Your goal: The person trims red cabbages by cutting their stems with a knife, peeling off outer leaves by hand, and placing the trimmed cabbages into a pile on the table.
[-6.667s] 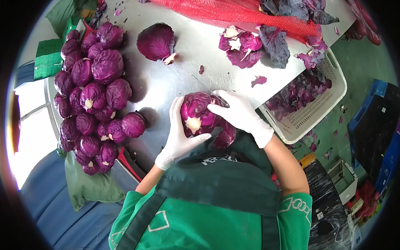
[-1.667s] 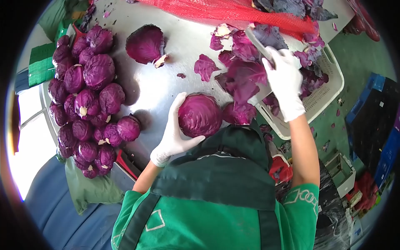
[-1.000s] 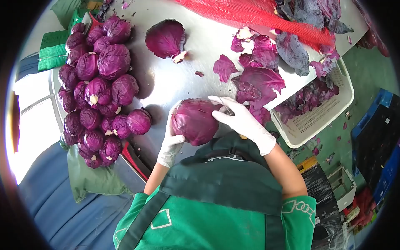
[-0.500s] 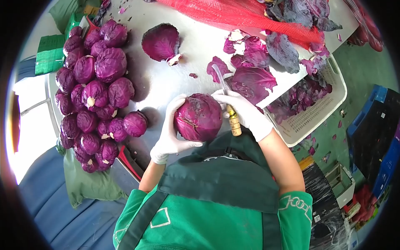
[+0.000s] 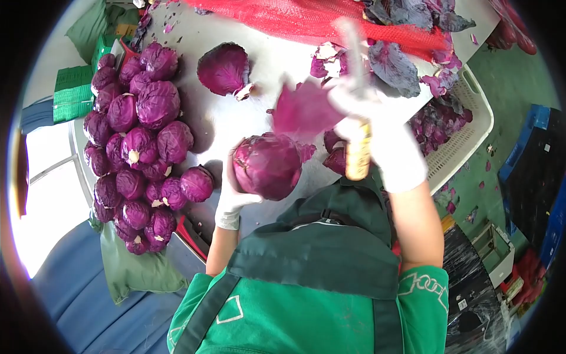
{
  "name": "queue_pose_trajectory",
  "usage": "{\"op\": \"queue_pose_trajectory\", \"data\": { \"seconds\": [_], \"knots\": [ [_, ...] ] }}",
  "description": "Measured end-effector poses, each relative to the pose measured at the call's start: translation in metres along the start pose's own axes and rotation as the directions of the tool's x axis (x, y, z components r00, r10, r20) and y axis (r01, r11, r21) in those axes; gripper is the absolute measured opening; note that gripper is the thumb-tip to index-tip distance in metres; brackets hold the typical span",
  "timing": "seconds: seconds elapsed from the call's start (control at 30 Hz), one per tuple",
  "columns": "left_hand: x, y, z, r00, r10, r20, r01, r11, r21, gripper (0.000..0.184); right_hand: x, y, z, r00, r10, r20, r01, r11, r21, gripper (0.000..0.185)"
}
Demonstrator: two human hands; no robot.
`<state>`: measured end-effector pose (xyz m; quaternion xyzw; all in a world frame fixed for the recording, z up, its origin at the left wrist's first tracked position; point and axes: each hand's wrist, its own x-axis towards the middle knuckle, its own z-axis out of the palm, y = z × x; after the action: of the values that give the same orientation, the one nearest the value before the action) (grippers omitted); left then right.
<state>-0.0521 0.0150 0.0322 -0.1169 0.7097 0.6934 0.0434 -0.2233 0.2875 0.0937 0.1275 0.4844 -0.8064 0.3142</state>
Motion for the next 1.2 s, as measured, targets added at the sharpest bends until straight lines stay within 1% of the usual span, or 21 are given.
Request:
{"op": "queue_pose_trajectory", "data": {
  "seconds": [0.03,0.07,0.1,0.13,0.17,0.2,0.23,0.33,0.43,0.5,0.53,0.63,0.67,0.77,0.8,0.83,0.9,0.93,1.03,1.13,1.2],
  "knots": [
    [0.003,0.008,0.003,1.000,-0.018,-0.002,0.018,0.998,0.066,0.132,0.001,-0.022,-0.015,1.000,0.005,0.012,-0.005,1.000,-0.004,0.031],
    [0.003,0.020,0.010,0.998,-0.069,-0.006,0.069,0.992,0.102,0.129,0.014,-0.019,-0.026,0.975,-0.200,-0.096,0.170,0.952,-0.254,0.035],
    [0.008,0.024,0.017,0.999,-0.039,0.001,0.038,0.981,0.189,0.124,0.026,-0.004,-0.035,0.898,-0.416,-0.146,0.294,0.813,-0.503,0.039],
    [0.011,0.029,0.023,1.000,-0.008,0.008,0.006,0.961,0.276,0.119,0.023,0.027,-0.044,0.899,-0.385,-0.209,0.155,0.726,-0.670,0.038],
    [0.015,0.033,0.030,1.000,0.022,0.015,-0.026,0.933,0.360,0.114,0.016,0.030,-0.032,0.960,-0.259,-0.107,0.085,0.633,-0.770,0.035],
    [0.016,0.034,0.035,0.998,0.054,0.016,-0.056,0.898,0.437,0.113,0.007,0.061,-0.026,0.950,-0.314,-0.002,0.230,0.700,-0.676,0.032],
    [0.018,0.032,0.040,0.995,0.098,0.018,-0.094,0.862,0.498,0.112,0.000,0.077,-0.010,0.966,-0.254,0.056,0.227,0.718,-0.658,0.037],
    [0.021,0.027,0.057,0.980,0.197,-0.016,-0.142,0.761,0.633,0.110,-0.009,0.115,0.012,0.936,-0.311,0.168,0.339,0.654,-0.677,0.060],
    [0.018,0.032,0.065,0.985,0.170,-0.014,-0.116,0.727,0.677,0.111,0.002,0.115,0.006,0.953,-0.297,0.063,0.252,0.659,-0.708,0.061],
    [0.020,0.037,0.062,0.990,0.128,0.061,-0.136,0.736,0.663,0.111,0.016,0.120,-0.013,0.968,-0.252,0.000,0.203,0.780,-0.592,0.050],
    [0.022,0.039,0.058,0.987,0.114,0.112,-0.159,0.745,0.648,0.111,0.022,0.118,-0.022,0.966,-0.258,-0.021,0.192,0.769,-0.610,0.045],
    [0.039,0.022,0.053,0.933,0.262,0.245,-0.358,0.659,0.661,0.111,0.024,0.109,-0.036,0.948,-0.315,-0.056,0.200,0.719,-0.665,0.034],
    [0.046,0.008,0.053,0.896,0.350,0.273,-0.438,0.602,0.668,0.110,0.020,0.102,-0.038,0.957,-0.281,-0.070,0.154,0.699,-0.699,0.040],
    [0.061,0.011,0.072,0.895,0.371,0.246,-0.438,0.632,0.640,0.111,0.002,0.087,-0.040,0.814,-0.546,0.195,0.383,0.254,-0.888,0.048],
    [0.063,0.015,0.080,0.936,0.294,0.195,-0.351,0.724,0.595,0.112,-0.007,0.084,-0.041,0.805,-0.542,0.241,0.362,0.128,-0.924,0.053],
    [0.065,0.014,0.083,0.922,0.322,0.215,-0.385,0.697,0.606,0.112,-0.022,0.077,-0.034,0.882,-0.439,0.171,0.261,0.152,-0.953,0.054],
    [0.068,0.014,0.088,0.890,0.378,0.254,-0.450,0.639,0.625,0.113,-0.033,0.078,-0.032,0.880,-0.410,0.242,0.254,-0.025,-0.967,0.057],
    [0.070,0.013,0.088,0.840,0.443,0.313,-0.530,0.548,0.647,0.112,-0.037,0.076,-0.030,0.831,-0.449,0.328,0.329,-0.078,-0.941,0.061],
    [0.071,0.018,0.090,0.847,0.423,0.323,-0.527,0.583,0.618,0.108,-0.041,0.078,-0.023,0.860,-0.385,0.335,0.287,-0.180,-0.941,0.064],
    [0.074,0.018,0.095,0.914,0.332,0.233,-0.399,0.640,0.657,0.104,-0.034,0.080,-0.021,0.873,-0.379,0.307,0.252,-0.187,-0.949,0.063],
    [0.075,0.023,0.102,0.971,0.213,0.111,-0.230,0.690,0.687,0.102,-0.030,0.072,-0.012,0.894,-0.363,0.264,0.188,-0.232,-0.954,0.059]
  ]
}}
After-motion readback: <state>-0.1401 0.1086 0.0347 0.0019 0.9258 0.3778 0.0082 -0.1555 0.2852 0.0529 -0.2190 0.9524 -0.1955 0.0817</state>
